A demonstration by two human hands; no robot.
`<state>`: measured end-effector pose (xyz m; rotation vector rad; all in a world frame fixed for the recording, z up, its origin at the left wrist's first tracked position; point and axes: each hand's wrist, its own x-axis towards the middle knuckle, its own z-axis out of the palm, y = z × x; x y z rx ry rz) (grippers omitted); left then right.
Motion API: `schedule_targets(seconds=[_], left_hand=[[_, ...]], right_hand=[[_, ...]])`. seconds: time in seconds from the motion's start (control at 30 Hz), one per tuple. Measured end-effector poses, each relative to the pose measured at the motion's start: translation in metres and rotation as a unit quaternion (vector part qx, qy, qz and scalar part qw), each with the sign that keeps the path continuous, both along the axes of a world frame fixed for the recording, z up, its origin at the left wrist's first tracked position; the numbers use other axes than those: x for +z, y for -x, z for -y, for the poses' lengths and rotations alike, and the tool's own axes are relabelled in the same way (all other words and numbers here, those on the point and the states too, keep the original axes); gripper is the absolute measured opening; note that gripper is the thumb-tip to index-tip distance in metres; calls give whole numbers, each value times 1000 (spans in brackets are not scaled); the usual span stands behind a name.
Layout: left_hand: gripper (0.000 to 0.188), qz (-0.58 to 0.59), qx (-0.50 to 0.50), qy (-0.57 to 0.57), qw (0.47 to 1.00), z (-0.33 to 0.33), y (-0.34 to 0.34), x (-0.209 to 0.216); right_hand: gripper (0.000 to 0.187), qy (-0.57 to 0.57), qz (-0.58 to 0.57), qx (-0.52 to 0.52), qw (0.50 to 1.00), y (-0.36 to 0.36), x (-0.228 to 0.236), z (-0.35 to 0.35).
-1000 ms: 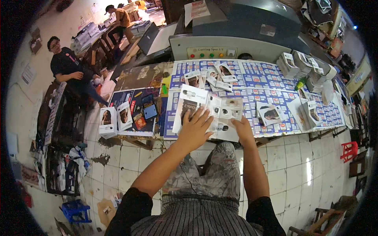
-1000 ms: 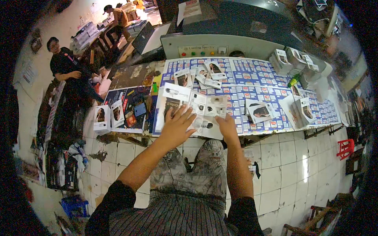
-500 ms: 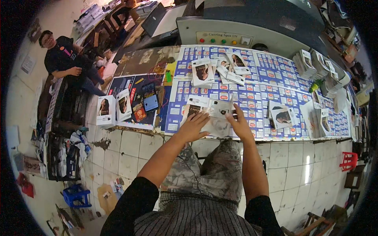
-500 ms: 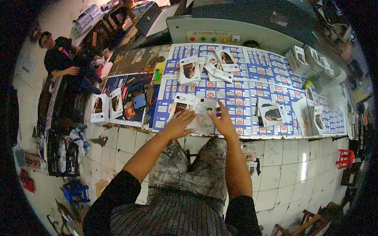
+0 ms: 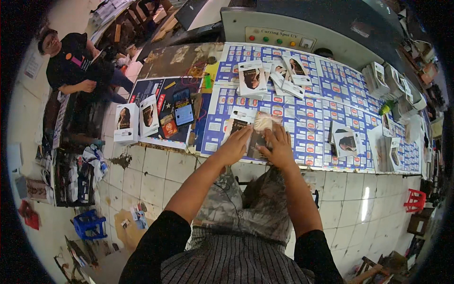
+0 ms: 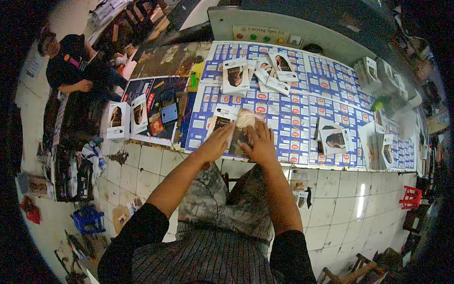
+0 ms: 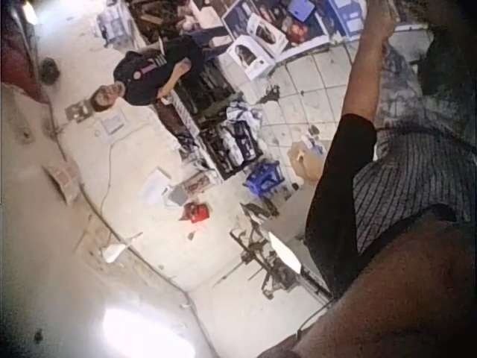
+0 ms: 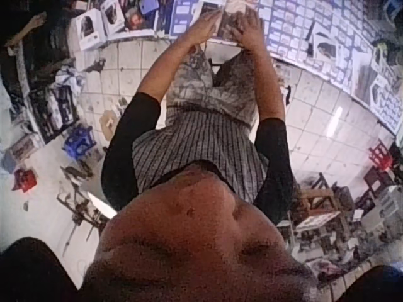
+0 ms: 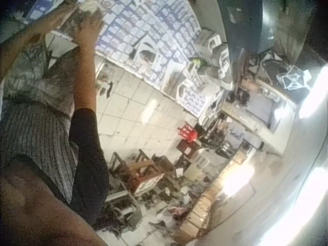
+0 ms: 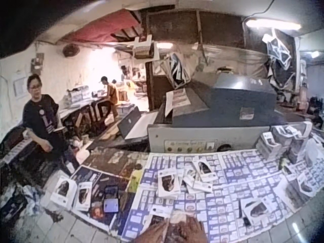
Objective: The person folds and sorts individual paper product packages on a large work surface, placing them into organized stacks.
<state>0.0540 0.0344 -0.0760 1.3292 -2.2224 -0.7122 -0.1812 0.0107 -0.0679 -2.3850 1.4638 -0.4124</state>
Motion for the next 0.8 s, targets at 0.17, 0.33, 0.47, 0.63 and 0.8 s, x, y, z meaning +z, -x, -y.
schedule_targets(seconds=[0.17, 0.33, 0.47, 0.63, 0.8], left_hand=[[52, 56, -14, 48, 997, 2, 2, -7], [48, 72, 0, 50, 996, 2, 5, -3], [50, 74, -2, 52, 996, 5, 9, -1], [55, 63, 29, 12, 998, 3, 7, 3], [57, 59, 47, -31, 997, -2, 14, 11]], right_hand=[[61, 57, 73, -6, 996, 10, -15, 9], [59, 64, 88, 7, 994, 24, -10, 11], [72, 98, 106, -18, 989, 24, -11, 9], [89, 56, -7, 65, 996, -5, 42, -30], [79, 32, 108, -14, 994, 11, 23, -44]])
